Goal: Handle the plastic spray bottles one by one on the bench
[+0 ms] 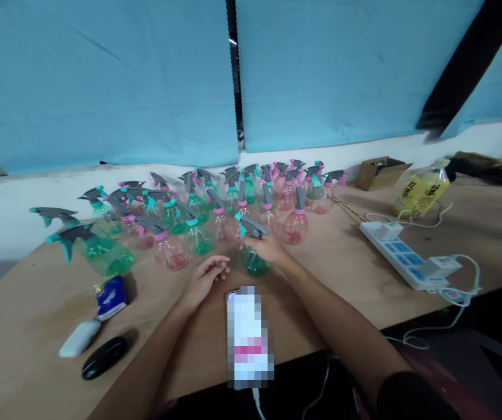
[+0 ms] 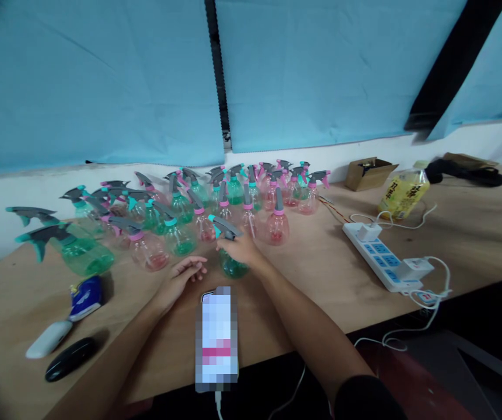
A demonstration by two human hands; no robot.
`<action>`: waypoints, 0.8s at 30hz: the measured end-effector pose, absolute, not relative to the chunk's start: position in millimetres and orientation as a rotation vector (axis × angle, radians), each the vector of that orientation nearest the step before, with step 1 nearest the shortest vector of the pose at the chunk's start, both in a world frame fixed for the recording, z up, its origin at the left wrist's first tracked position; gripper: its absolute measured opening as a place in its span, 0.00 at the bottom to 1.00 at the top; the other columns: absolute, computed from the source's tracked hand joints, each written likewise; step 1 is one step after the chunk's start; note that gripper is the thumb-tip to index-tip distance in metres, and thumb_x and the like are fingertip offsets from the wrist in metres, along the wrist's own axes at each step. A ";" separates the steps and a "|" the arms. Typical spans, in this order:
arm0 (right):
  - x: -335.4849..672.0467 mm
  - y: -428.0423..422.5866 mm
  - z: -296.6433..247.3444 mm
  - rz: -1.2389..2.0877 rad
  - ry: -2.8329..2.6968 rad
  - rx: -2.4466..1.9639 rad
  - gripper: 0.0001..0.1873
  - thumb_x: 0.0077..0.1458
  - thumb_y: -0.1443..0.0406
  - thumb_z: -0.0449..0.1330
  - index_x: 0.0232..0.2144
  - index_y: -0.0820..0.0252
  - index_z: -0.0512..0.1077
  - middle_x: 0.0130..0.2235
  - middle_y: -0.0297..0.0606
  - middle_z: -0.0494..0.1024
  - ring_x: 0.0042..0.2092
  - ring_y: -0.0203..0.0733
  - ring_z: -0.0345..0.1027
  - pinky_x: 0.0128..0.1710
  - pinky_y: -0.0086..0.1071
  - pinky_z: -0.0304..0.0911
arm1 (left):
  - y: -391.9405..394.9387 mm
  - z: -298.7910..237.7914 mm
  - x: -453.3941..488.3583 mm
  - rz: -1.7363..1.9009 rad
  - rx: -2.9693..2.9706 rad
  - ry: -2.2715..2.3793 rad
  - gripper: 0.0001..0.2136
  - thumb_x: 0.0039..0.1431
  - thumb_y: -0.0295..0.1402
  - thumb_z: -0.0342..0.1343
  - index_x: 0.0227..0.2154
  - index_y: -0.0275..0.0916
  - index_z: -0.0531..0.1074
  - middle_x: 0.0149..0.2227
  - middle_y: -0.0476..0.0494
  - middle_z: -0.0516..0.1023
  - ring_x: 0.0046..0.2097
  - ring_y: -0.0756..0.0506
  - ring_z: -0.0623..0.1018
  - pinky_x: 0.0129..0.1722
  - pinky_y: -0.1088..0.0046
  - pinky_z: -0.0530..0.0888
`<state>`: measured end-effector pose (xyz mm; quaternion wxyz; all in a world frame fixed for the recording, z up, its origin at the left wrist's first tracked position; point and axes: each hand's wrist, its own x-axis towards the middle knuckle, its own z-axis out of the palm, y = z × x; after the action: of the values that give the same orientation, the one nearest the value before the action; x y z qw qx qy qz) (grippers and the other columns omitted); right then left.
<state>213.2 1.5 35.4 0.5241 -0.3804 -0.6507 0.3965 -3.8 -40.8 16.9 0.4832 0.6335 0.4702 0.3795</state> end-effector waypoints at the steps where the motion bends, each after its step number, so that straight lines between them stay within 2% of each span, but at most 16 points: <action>1: 213.1 1.5 35.6 0.955 -1.543 -0.903 0.08 0.46 0.70 0.58 0.28 0.58 0.76 0.25 0.30 0.75 0.30 0.37 0.69 0.33 0.30 0.67 | -40.6 16.4 -3.9 0.920 1.551 1.143 0.16 0.58 0.44 0.55 0.43 0.39 0.74 0.33 0.45 0.77 0.31 0.48 0.73 0.32 0.74 0.68; 9: 214.8 -6.5 47.6 0.975 -1.635 -0.807 0.09 0.44 0.69 0.57 0.28 0.57 0.77 0.25 0.30 0.76 0.32 0.38 0.71 0.36 0.31 0.67 | -40.5 13.3 -4.3 0.924 1.546 1.116 0.15 0.58 0.43 0.55 0.42 0.39 0.74 0.34 0.46 0.76 0.32 0.49 0.73 0.32 0.74 0.68; 11: 213.6 -5.3 48.0 0.997 -1.630 -0.786 0.11 0.43 0.69 0.57 0.30 0.56 0.78 0.26 0.30 0.77 0.31 0.37 0.71 0.35 0.30 0.67 | -41.1 14.0 -3.9 0.917 1.554 1.123 0.16 0.58 0.44 0.55 0.42 0.39 0.74 0.33 0.46 0.76 0.32 0.48 0.73 0.32 0.74 0.68; 15: 209.7 -3.7 48.7 1.052 -1.580 -0.707 0.11 0.43 0.70 0.55 0.29 0.56 0.76 0.27 0.31 0.77 0.29 0.37 0.72 0.33 0.30 0.67 | -42.0 15.8 -2.9 0.906 1.564 1.134 0.16 0.56 0.45 0.56 0.41 0.39 0.74 0.33 0.46 0.76 0.31 0.48 0.73 0.32 0.74 0.68; 20: 206.4 -8.9 56.9 1.009 -1.581 -0.694 0.14 0.43 0.72 0.56 0.32 0.56 0.78 0.29 0.32 0.78 0.32 0.38 0.73 0.37 0.31 0.69 | -41.9 15.1 -3.1 0.919 1.556 1.123 0.15 0.57 0.44 0.56 0.41 0.39 0.74 0.33 0.46 0.76 0.31 0.48 0.73 0.32 0.74 0.68; 24: 204.9 -8.6 59.5 1.003 -1.608 -0.708 0.12 0.43 0.72 0.56 0.29 0.56 0.77 0.26 0.32 0.77 0.30 0.37 0.72 0.35 0.31 0.69 | -42.1 14.0 -3.3 0.920 1.556 1.116 0.16 0.57 0.45 0.56 0.41 0.39 0.74 0.33 0.46 0.77 0.32 0.48 0.73 0.32 0.73 0.69</action>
<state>204.9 -8.6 59.5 0.5307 -0.2967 -0.6737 0.4201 -3.3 -42.1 14.0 0.4871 0.6397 0.4587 0.3783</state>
